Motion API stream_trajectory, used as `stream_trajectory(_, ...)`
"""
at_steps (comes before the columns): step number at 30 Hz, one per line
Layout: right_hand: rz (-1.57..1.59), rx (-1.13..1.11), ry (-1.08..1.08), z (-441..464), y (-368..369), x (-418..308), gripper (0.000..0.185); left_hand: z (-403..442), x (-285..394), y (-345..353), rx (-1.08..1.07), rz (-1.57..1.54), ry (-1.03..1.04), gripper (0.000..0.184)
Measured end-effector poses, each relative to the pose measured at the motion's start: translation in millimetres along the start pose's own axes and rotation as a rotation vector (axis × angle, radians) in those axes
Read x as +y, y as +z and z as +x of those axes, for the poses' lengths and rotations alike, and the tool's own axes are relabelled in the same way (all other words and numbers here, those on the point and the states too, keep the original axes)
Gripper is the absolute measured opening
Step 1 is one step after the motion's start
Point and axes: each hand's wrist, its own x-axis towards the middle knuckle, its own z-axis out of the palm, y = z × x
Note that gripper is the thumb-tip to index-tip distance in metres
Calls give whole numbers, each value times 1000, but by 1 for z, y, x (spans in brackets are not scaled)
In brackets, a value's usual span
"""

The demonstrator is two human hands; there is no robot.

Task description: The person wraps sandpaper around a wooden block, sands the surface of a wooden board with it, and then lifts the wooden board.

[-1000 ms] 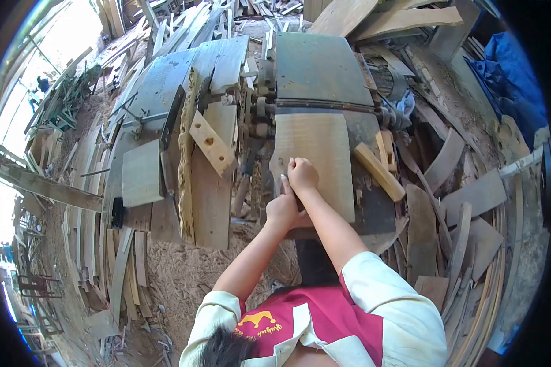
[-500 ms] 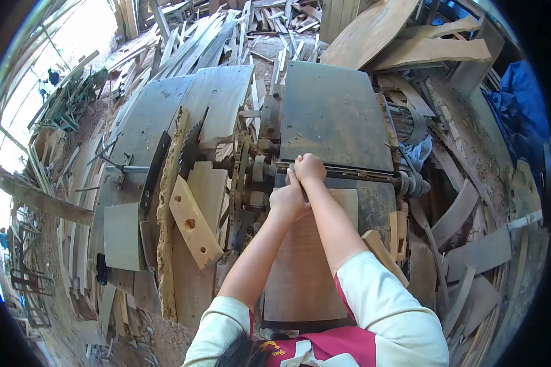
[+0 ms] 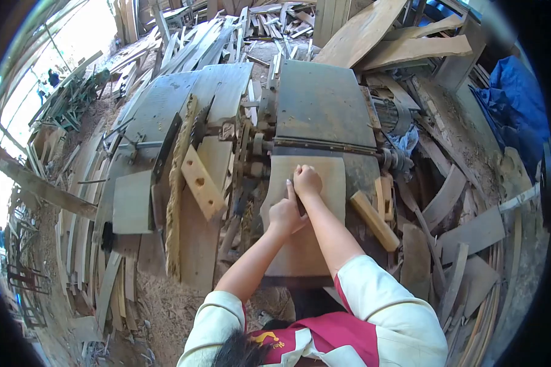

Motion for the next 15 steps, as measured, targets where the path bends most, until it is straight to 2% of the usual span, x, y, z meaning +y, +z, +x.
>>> stream_trajectory(9, -3, 7, 19, -157, -36, 31, 29, -160, 11, 30, 19, -26, 11, 106)
stream_trajectory(15, 10, 24, -35, -197, -46, 36, 31, -199, 5, 39, 55, -51, 123, 107)
